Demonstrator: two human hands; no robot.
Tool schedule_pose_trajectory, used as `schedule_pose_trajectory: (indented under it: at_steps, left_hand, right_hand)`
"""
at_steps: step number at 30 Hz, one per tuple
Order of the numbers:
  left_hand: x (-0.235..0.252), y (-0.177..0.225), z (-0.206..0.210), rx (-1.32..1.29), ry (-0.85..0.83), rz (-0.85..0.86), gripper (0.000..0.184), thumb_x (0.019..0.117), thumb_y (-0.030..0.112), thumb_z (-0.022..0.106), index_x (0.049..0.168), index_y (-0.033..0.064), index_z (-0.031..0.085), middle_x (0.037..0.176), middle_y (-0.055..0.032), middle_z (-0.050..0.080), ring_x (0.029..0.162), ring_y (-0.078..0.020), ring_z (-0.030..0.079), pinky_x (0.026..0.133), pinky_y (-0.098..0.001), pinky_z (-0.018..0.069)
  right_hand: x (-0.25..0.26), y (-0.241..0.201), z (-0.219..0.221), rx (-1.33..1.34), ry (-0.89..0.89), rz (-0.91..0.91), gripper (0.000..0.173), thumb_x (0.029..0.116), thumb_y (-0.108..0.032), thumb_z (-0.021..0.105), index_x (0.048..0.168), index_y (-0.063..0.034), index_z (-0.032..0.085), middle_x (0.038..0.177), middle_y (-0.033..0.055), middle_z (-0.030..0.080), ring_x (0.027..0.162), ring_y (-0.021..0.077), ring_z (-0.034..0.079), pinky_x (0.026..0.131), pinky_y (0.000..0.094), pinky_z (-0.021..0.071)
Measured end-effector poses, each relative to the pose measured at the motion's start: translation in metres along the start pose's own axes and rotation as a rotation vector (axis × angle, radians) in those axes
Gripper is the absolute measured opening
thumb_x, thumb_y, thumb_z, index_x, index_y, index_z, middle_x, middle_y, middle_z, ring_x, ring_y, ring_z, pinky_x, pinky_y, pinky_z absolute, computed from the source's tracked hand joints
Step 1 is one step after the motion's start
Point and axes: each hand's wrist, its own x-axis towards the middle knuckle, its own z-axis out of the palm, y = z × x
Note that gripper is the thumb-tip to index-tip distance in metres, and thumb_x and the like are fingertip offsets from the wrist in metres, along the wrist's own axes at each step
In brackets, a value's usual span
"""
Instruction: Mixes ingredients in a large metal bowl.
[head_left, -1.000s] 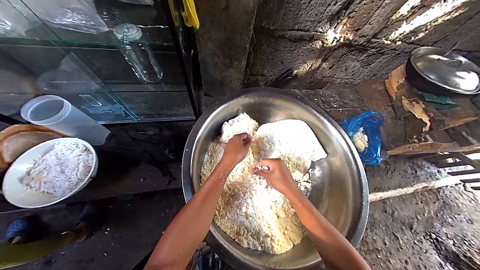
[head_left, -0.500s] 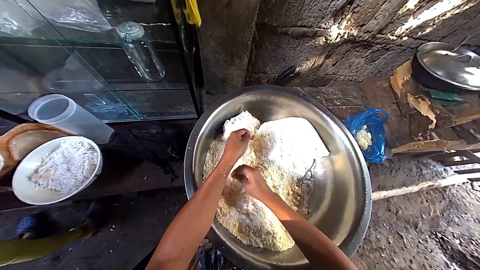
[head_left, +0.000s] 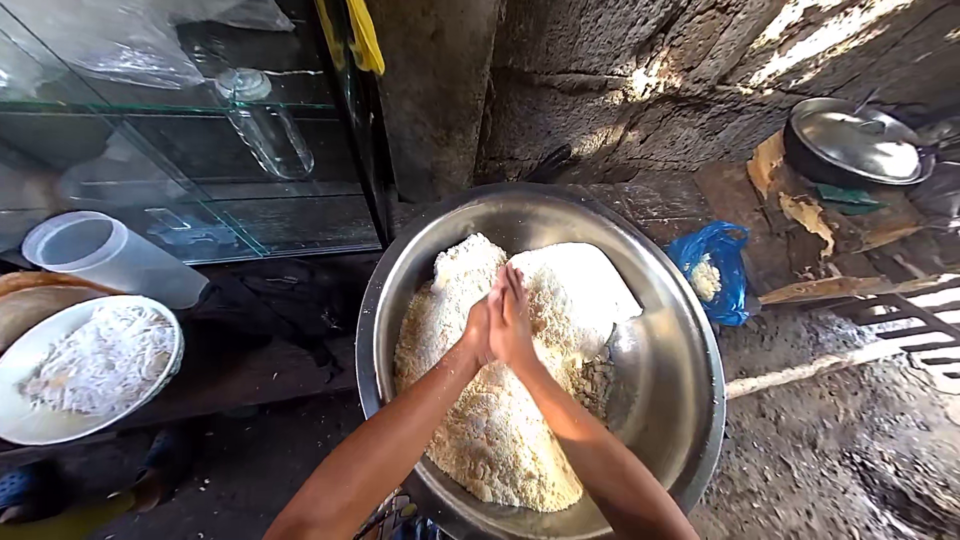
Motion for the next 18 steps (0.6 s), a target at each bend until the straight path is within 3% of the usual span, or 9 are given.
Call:
schedule_pose_trajectory:
  at_steps: [2, 5, 7, 9, 10, 12, 15, 16, 18]
  left_hand:
    - [0.008, -0.014, 0.001, -0.081, 0.055, -0.059, 0.042, 0.1116, 0.04, 0.031, 0.123, 0.0114, 0.06, 0.102, -0.0056, 0.067, 0.092, -0.0148, 0.065, 0.082, -0.0348, 0.0548]
    - [0.012, -0.009, -0.016, -0.091, -0.057, -0.023, 0.044, 0.1134, 0.031, 0.026, 0.128, 0.0038, 0.056, 0.105, -0.0086, 0.066, 0.095, -0.0145, 0.065, 0.086, -0.0326, 0.055]
    - [0.009, 0.009, -0.013, 0.001, 0.037, 0.065, 0.033, 0.1122, 0.013, 0.026, 0.112, -0.0019, 0.056, 0.087, -0.0081, 0.06, 0.077, -0.0118, 0.06, 0.073, -0.0266, 0.0538]
    - [0.009, -0.005, -0.023, -0.049, -0.051, 0.004, 0.042, 0.1135, 0.024, 0.02, 0.119, 0.0035, 0.056, 0.093, -0.007, 0.063, 0.083, -0.0133, 0.062, 0.077, -0.0299, 0.0547]
    - [0.009, -0.012, -0.02, -0.115, -0.058, -0.055, 0.047, 0.1129, 0.032, 0.018, 0.12, 0.0079, 0.058, 0.095, -0.0059, 0.067, 0.087, -0.0142, 0.066, 0.079, -0.0327, 0.0558]
    - [0.009, -0.019, -0.013, -0.176, -0.107, -0.12, 0.05, 0.1118, 0.038, 0.013, 0.115, 0.0118, 0.055, 0.094, -0.0043, 0.067, 0.088, -0.0144, 0.066, 0.079, -0.0345, 0.0563]
    - [0.011, -0.019, -0.023, -0.134, -0.23, -0.063, 0.054, 0.1107, 0.038, 0.018, 0.142, 0.0113, 0.053, 0.13, -0.0033, 0.066, 0.117, -0.0116, 0.062, 0.102, -0.0353, 0.0515]
    - [0.012, -0.014, -0.023, -0.168, -0.201, -0.047, 0.05, 0.1109, 0.034, 0.02, 0.141, 0.012, 0.054, 0.127, -0.0015, 0.067, 0.115, -0.0086, 0.062, 0.1, -0.0314, 0.0519]
    - [0.015, -0.006, -0.016, -0.292, -0.094, -0.108, 0.045, 0.1112, 0.036, 0.022, 0.12, 0.0108, 0.059, 0.101, -0.0052, 0.07, 0.093, -0.0138, 0.068, 0.08, -0.0335, 0.0578]
  right_hand:
    - [0.02, 0.013, -0.005, -0.024, 0.031, 0.042, 0.059, 0.1118, -0.033, 0.027, 0.159, 0.0013, 0.03, 0.17, 0.0175, 0.021, 0.159, 0.0304, 0.014, 0.129, 0.0503, 0.0121]
    - [-0.006, 0.005, 0.008, 0.023, 0.081, -0.013, 0.067, 0.109, -0.043, 0.027, 0.157, 0.0018, 0.035, 0.168, 0.0194, 0.024, 0.158, 0.0363, 0.014, 0.127, 0.0622, 0.0063]
    - [-0.017, 0.002, 0.014, 0.057, 0.054, -0.093, 0.069, 0.1072, -0.042, 0.032, 0.15, 0.0108, 0.042, 0.159, 0.031, 0.035, 0.153, 0.0458, 0.023, 0.127, 0.0638, 0.0057]
    - [-0.007, 0.005, 0.007, -0.006, 0.076, -0.036, 0.062, 0.1078, -0.039, 0.036, 0.144, 0.009, 0.049, 0.152, 0.0305, 0.045, 0.145, 0.0424, 0.039, 0.122, 0.0579, 0.0252]
    - [0.007, 0.011, 0.0, -0.055, 0.05, -0.013, 0.068, 0.109, -0.043, 0.028, 0.158, 0.0038, 0.031, 0.166, 0.0246, 0.026, 0.155, 0.0362, 0.025, 0.125, 0.0556, 0.0205]
    - [0.026, 0.018, -0.008, -0.117, 0.079, -0.037, 0.073, 0.1085, -0.049, 0.018, 0.164, -0.0014, 0.011, 0.172, 0.0177, 0.004, 0.16, 0.029, 0.006, 0.129, 0.0523, 0.0118]
    - [-0.002, 0.011, 0.0, -0.187, 0.075, -0.202, 0.076, 0.1054, -0.053, 0.016, 0.164, -0.0045, 0.016, 0.173, 0.0112, 0.009, 0.16, 0.028, 0.004, 0.127, 0.0636, 0.0012]
    - [-0.008, 0.014, 0.001, -0.202, 0.013, -0.259, 0.079, 0.1059, -0.056, 0.013, 0.164, -0.0023, 0.015, 0.173, 0.0132, 0.008, 0.16, 0.0301, 0.002, 0.126, 0.0646, -0.0016]
    - [0.006, 0.029, -0.006, -0.203, -0.013, -0.243, 0.078, 0.1067, -0.052, 0.019, 0.162, 0.0021, 0.019, 0.171, 0.0194, 0.014, 0.159, 0.034, 0.01, 0.127, 0.0611, 0.0093]
